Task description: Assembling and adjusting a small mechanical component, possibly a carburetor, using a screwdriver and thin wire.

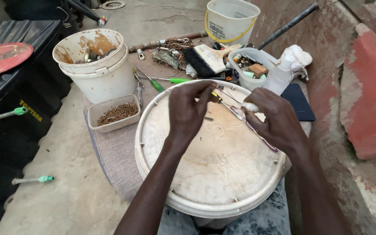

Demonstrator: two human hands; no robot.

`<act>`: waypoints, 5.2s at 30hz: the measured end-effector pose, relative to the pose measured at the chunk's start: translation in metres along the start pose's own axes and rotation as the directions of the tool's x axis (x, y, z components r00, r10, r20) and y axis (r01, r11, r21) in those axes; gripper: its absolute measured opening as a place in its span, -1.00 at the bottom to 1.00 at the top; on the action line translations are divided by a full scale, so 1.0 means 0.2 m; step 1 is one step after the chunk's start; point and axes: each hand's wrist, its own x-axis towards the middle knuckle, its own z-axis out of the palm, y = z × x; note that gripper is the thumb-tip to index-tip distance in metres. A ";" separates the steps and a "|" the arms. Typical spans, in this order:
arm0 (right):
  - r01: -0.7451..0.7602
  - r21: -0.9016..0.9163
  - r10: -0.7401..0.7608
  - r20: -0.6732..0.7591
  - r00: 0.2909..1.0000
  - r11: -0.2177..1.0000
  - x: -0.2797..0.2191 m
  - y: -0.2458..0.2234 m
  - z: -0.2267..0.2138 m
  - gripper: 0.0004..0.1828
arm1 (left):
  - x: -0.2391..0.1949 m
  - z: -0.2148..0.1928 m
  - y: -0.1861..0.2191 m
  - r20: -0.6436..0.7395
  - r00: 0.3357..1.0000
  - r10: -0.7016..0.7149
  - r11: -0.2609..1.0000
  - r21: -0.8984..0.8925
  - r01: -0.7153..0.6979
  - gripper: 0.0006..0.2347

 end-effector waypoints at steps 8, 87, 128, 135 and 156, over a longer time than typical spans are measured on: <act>0.018 0.000 -0.018 -0.006 1.000 1.000 0.03 -0.05 -0.01 -0.95 | -0.06 0.09 0.06 0.186 0.979 0.078 0.976 0.184 -0.113 -0.73; -0.290 0.845 0.293 0.167 0.941 0.450 0.42 0.18 0.47 -0.87 | -0.17 -0.31 -0.30 -0.051 0.904 -0.425 0.852 0.316 0.418 -0.66; -0.026 0.871 0.193 -0.079 0.978 0.490 0.60 0.23 0.27 -0.85 | 0.33 0.12 -0.62 0.226 0.711 -0.666 0.150 -0.893 0.425 -0.81; 0.035 0.781 0.090 -0.115 0.989 0.624 0.81 0.29 0.25 -0.89 | 0.50 0.19 -0.77 0.292 0.803 -0.520 0.080 -0.919 0.386 -0.78; 0.124 0.598 0.103 -0.331 0.938 0.792 0.70 0.31 0.30 -0.88 | 0.43 0.18 -0.43 0.296 0.881 -0.369 0.353 -0.833 0.427 -0.46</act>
